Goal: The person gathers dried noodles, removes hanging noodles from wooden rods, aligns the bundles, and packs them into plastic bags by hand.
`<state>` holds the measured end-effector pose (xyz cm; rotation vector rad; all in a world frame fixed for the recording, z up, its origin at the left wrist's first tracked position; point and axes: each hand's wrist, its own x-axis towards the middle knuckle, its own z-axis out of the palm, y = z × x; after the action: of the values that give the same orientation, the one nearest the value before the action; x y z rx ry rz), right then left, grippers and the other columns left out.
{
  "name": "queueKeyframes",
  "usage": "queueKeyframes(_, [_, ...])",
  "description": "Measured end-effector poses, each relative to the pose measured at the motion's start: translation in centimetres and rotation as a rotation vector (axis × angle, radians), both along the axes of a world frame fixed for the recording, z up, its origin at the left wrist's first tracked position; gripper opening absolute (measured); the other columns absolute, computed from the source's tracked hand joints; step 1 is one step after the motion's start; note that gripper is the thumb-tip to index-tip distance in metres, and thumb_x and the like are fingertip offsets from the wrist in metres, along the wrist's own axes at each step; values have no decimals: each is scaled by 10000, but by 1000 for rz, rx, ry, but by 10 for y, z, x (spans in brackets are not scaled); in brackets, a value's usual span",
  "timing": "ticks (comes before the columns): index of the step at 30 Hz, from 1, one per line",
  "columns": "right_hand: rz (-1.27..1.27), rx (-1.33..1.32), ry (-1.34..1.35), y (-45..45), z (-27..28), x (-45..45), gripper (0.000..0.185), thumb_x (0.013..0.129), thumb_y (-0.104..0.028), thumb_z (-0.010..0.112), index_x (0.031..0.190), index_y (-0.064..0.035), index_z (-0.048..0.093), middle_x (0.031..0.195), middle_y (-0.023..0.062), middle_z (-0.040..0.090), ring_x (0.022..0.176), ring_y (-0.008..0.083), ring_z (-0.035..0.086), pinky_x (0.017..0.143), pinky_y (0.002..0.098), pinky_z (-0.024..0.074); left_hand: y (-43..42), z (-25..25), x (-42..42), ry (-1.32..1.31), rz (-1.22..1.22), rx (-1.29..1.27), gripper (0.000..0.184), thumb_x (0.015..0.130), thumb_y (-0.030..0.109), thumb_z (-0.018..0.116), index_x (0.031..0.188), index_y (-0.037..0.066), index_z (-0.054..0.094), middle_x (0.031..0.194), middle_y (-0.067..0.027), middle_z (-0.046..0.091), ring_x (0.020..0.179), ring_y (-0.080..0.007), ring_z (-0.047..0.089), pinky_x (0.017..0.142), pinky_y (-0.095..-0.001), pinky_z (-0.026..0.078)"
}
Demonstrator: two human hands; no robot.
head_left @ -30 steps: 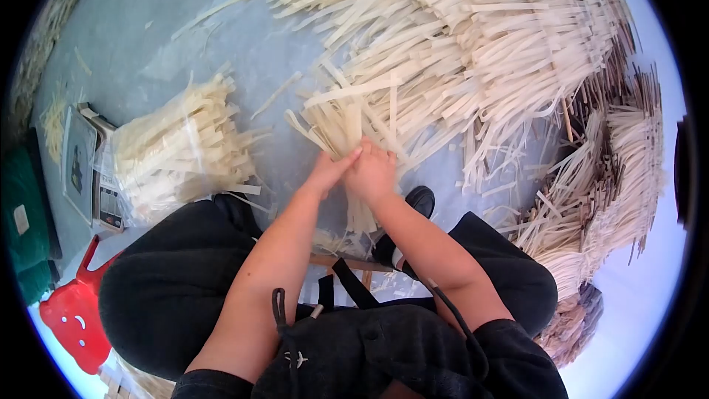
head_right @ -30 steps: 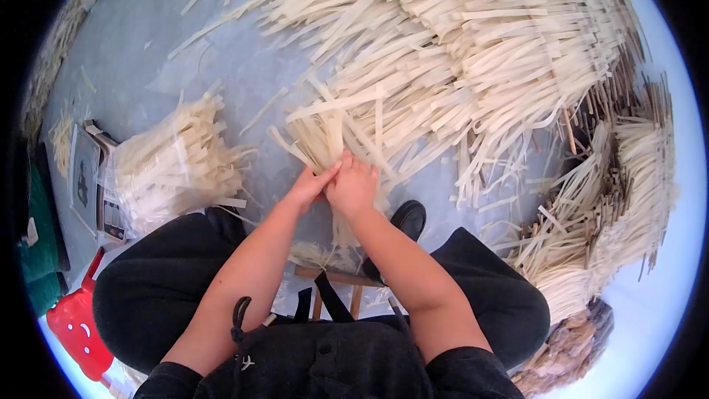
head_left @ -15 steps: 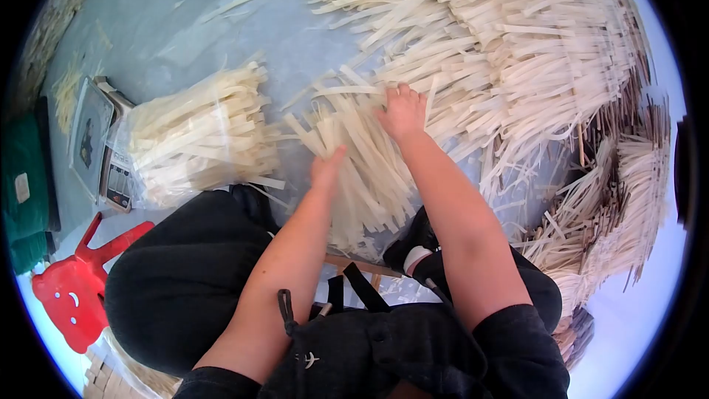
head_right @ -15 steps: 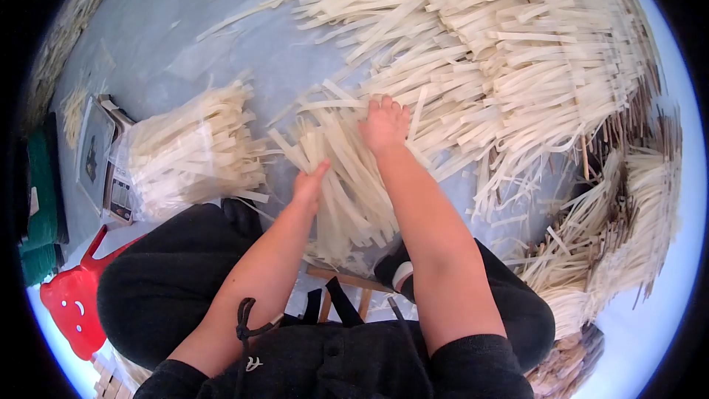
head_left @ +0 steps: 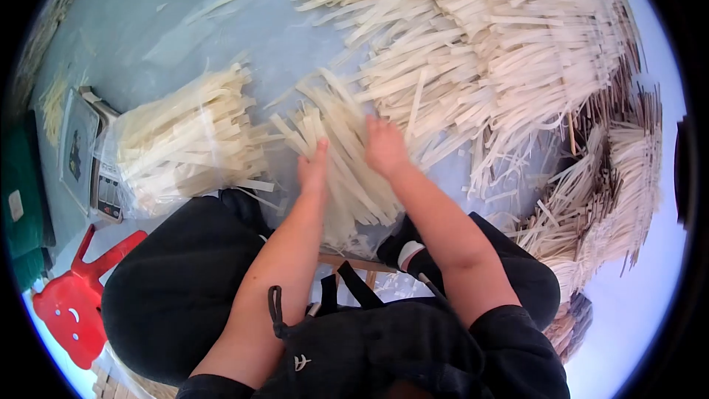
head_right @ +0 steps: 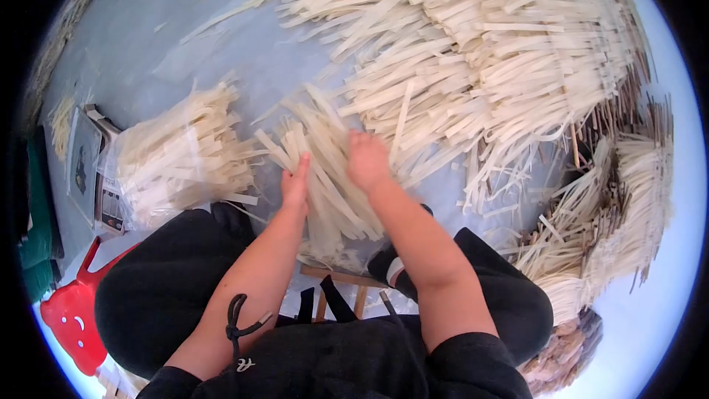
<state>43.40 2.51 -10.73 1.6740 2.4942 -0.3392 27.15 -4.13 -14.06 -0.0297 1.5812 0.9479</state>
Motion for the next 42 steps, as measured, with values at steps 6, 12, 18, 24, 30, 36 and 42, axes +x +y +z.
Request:
queueKeyframes(6, [-10,-480,45,-45,50,-54,429,782,-174,577,1160,28,558,857,200,665,831,383,647,759,440,522,14,19,10,302,-156,101,984,715,367,825,1409,-48,263,1380,-215,446,1227,-313,487,1021,-400,394])
queueKeyframes(12, [-790,-173,272,-2,35,22,369,787,-398,657,913,-51,652,811,147,686,742,337,656,664,406,514,13,4,-5,423,-314,22,1004,624,375,872,1385,16,325,1333,-196,485,1237,-309,478,1036,-401,383])
queueKeyframes(18, [-797,-260,397,-44,-14,31,347,800,-288,674,1051,-65,584,855,137,672,785,320,652,692,408,509,11,10,-2,430,-317,-30,964,630,371,872,1365,25,354,1302,-184,513,1205,-305,501,1009,-396,403])
queueKeyframes(24, [-417,33,457,-42,10,-40,397,843,-238,619,1183,-42,557,932,201,640,894,358,628,813,437,490,2,-11,-14,277,-245,82,826,679,285,848,1315,57,372,1234,-156,546,1105,-265,559,906,-384,467])
queueKeyframes(30, [-450,-237,530,-36,-38,-28,477,890,-271,542,1303,-34,506,1073,243,599,1017,430,577,903,486,454,-6,-15,-11,211,-363,65,852,660,229,825,1345,92,337,1269,-153,504,1136,-280,541,940,-406,460])
queueKeyframes(36, [-343,-133,205,13,14,-45,484,932,-340,462,1308,-37,493,1175,207,582,1067,400,560,903,483,456,-7,3,-2,333,-536,129,1066,581,282,860,1426,37,257,1348,-233,366,1276,-374,386,1063,-448,355])
queueKeyframes(42, [133,208,496,88,10,-115,508,928,-403,493,1289,-47,527,1253,219,555,1099,376,568,919,468,457,-8,9,3,357,-528,147,1111,590,294,862,1450,48,203,1342,-217,363,1274,-380,372,1059,-455,353])
